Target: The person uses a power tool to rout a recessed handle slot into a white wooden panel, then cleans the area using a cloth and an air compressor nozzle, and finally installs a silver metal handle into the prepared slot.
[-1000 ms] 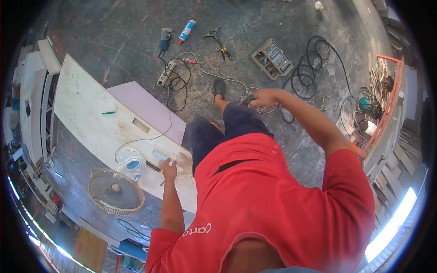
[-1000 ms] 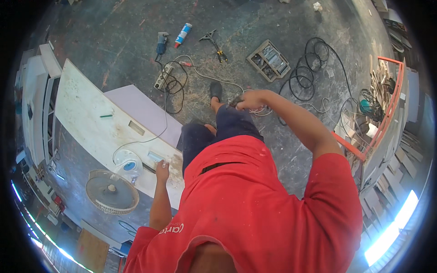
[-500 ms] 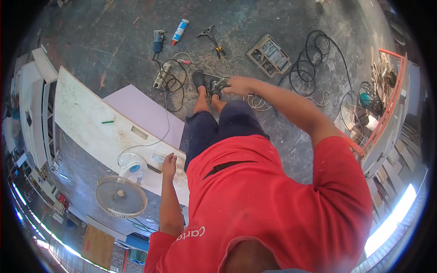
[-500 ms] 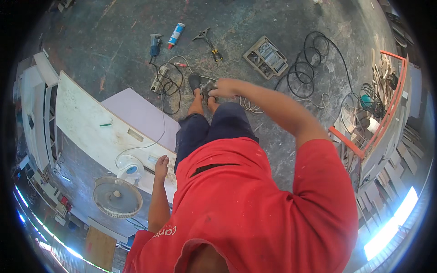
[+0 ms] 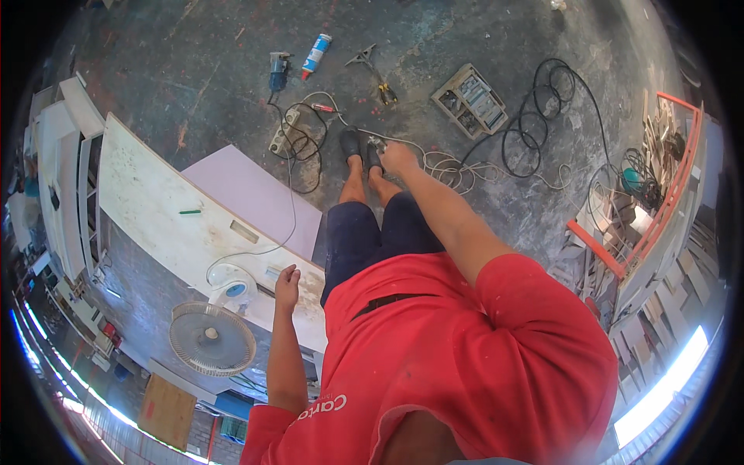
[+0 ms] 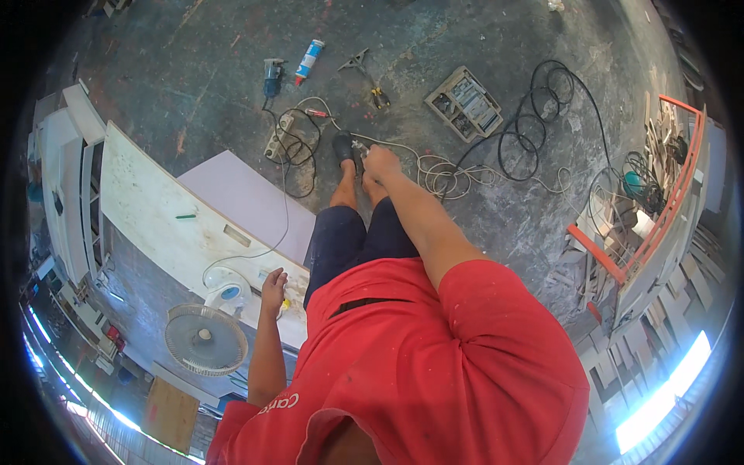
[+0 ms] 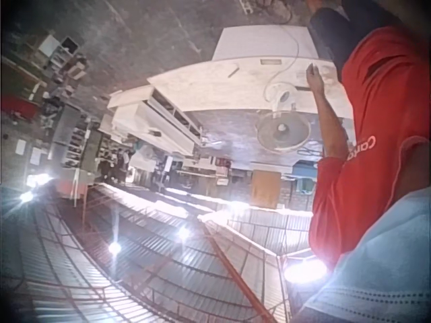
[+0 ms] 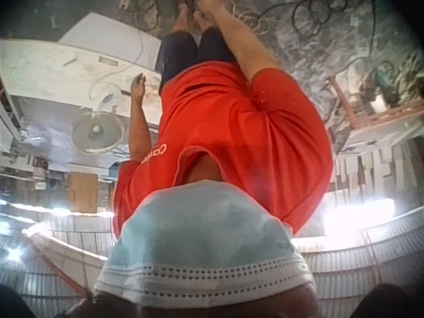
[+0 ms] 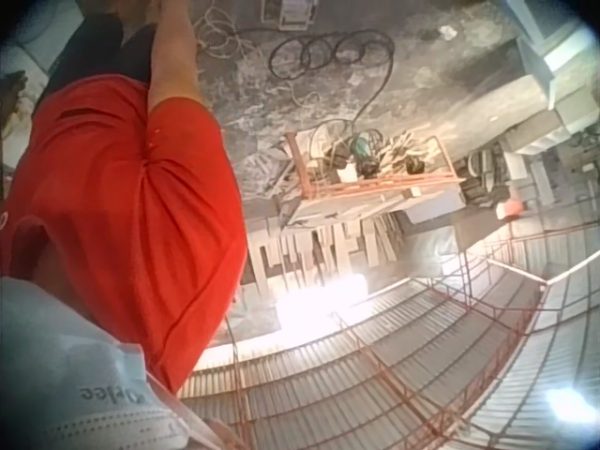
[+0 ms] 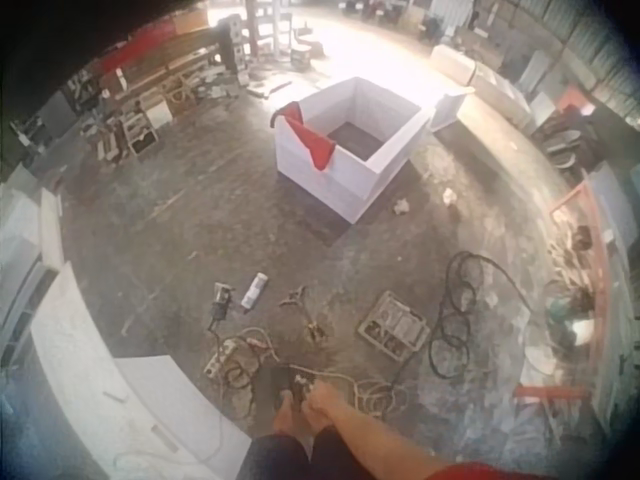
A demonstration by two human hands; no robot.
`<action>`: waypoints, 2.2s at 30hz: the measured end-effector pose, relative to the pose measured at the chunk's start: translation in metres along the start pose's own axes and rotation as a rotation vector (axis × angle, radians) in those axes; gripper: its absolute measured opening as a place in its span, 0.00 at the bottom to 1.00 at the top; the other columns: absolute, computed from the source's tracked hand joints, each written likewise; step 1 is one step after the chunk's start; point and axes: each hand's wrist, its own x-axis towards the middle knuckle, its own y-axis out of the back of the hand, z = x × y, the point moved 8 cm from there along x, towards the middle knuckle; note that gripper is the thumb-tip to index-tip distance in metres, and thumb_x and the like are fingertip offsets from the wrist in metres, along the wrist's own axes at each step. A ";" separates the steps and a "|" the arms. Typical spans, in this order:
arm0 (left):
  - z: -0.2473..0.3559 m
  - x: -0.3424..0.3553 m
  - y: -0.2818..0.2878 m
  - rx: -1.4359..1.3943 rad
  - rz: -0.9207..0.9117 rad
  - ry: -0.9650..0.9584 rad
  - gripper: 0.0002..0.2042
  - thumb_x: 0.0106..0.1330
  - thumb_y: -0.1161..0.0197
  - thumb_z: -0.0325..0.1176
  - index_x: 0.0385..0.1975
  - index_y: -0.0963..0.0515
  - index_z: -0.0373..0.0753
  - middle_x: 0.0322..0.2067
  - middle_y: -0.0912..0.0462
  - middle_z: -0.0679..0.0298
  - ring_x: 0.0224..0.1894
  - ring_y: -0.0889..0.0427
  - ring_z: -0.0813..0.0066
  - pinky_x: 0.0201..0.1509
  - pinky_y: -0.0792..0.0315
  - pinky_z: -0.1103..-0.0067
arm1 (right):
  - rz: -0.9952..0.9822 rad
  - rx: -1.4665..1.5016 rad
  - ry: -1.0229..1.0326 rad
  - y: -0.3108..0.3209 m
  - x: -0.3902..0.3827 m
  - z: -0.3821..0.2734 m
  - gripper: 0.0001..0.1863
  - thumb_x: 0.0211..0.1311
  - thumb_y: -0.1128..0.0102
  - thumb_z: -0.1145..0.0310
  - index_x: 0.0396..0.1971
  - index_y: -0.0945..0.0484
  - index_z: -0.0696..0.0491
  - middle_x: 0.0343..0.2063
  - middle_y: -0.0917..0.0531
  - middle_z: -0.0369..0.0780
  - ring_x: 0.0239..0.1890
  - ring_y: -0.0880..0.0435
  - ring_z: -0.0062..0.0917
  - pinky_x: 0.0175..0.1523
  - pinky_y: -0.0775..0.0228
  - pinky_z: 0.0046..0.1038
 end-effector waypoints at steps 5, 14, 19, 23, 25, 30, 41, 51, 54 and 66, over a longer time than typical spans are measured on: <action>-0.012 0.004 0.003 0.028 -0.039 0.017 0.25 0.75 0.38 0.41 0.66 0.27 0.32 0.55 0.17 0.54 0.52 0.18 0.67 0.56 0.25 0.72 | -0.042 -0.012 -0.019 -0.004 -0.008 0.003 0.22 0.70 0.41 0.52 0.50 0.19 0.56 0.47 0.14 0.55 0.54 0.16 0.51 0.59 0.24 0.49; -0.007 0.009 0.004 0.030 -0.016 0.020 0.26 0.74 0.38 0.42 0.66 0.27 0.33 0.55 0.17 0.55 0.52 0.18 0.67 0.53 0.26 0.72 | -0.058 -0.018 -0.075 -0.032 -0.003 0.047 0.22 0.70 0.41 0.52 0.49 0.17 0.57 0.49 0.14 0.54 0.54 0.15 0.50 0.59 0.24 0.48; 0.001 0.005 0.005 0.012 -0.026 -0.027 0.26 0.75 0.38 0.42 0.66 0.27 0.33 0.56 0.17 0.55 0.53 0.18 0.67 0.52 0.26 0.73 | -0.057 -0.123 -0.151 -0.034 -0.003 0.087 0.24 0.70 0.42 0.52 0.44 0.14 0.61 0.49 0.15 0.57 0.54 0.16 0.51 0.60 0.24 0.47; -0.005 0.005 0.004 0.048 -0.052 0.041 0.26 0.75 0.39 0.42 0.67 0.27 0.34 0.56 0.17 0.56 0.53 0.18 0.67 0.52 0.26 0.73 | -0.063 -0.073 -0.143 -0.035 -0.002 0.096 0.26 0.71 0.43 0.51 0.44 0.15 0.63 0.49 0.15 0.58 0.54 0.16 0.52 0.60 0.24 0.47; -0.004 0.007 0.005 0.024 -0.032 -0.001 0.24 0.75 0.39 0.41 0.65 0.26 0.32 0.56 0.17 0.52 0.56 0.18 0.65 0.58 0.26 0.71 | -0.040 -0.124 -0.091 -0.035 0.002 0.091 0.25 0.70 0.42 0.50 0.49 0.18 0.59 0.52 0.15 0.54 0.58 0.17 0.49 0.62 0.25 0.46; -0.002 0.014 0.008 0.055 -0.017 -0.022 0.22 0.76 0.38 0.40 0.61 0.23 0.30 0.55 0.16 0.47 0.58 0.17 0.60 0.64 0.25 0.70 | 0.003 -0.038 0.000 -0.023 -0.002 0.050 0.25 0.70 0.42 0.49 0.48 0.19 0.59 0.50 0.15 0.55 0.56 0.19 0.54 0.61 0.26 0.49; 0.042 -0.001 0.039 0.146 0.102 -0.150 0.26 0.71 0.37 0.49 0.59 0.20 0.35 0.55 0.15 0.48 0.60 0.17 0.54 0.65 0.26 0.66 | 0.190 0.327 0.772 0.142 -0.212 -0.243 0.15 0.66 0.33 0.62 0.47 0.22 0.54 0.33 0.13 0.51 0.37 0.13 0.52 0.40 0.22 0.45; 0.062 0.008 0.040 0.259 0.118 -0.214 0.27 0.71 0.38 0.50 0.60 0.20 0.35 0.55 0.15 0.48 0.61 0.18 0.54 0.65 0.26 0.65 | 0.053 0.411 1.347 0.190 -0.347 -0.332 0.19 0.60 0.26 0.65 0.47 0.24 0.51 0.29 0.14 0.45 0.32 0.12 0.46 0.36 0.21 0.39; 0.067 0.008 0.037 0.227 0.121 -0.257 0.27 0.71 0.38 0.50 0.60 0.20 0.35 0.55 0.15 0.48 0.60 0.18 0.54 0.65 0.26 0.65 | 0.019 0.365 1.362 0.182 -0.356 -0.337 0.18 0.61 0.27 0.66 0.47 0.24 0.51 0.29 0.14 0.44 0.31 0.12 0.45 0.35 0.22 0.39; 0.064 0.007 0.026 0.254 0.117 -0.222 0.25 0.73 0.36 0.47 0.60 0.21 0.33 0.54 0.14 0.48 0.58 0.16 0.57 0.64 0.26 0.67 | -0.018 0.328 1.376 0.183 -0.360 -0.345 0.22 0.55 0.31 0.71 0.50 0.27 0.50 0.26 0.15 0.46 0.30 0.13 0.47 0.34 0.22 0.44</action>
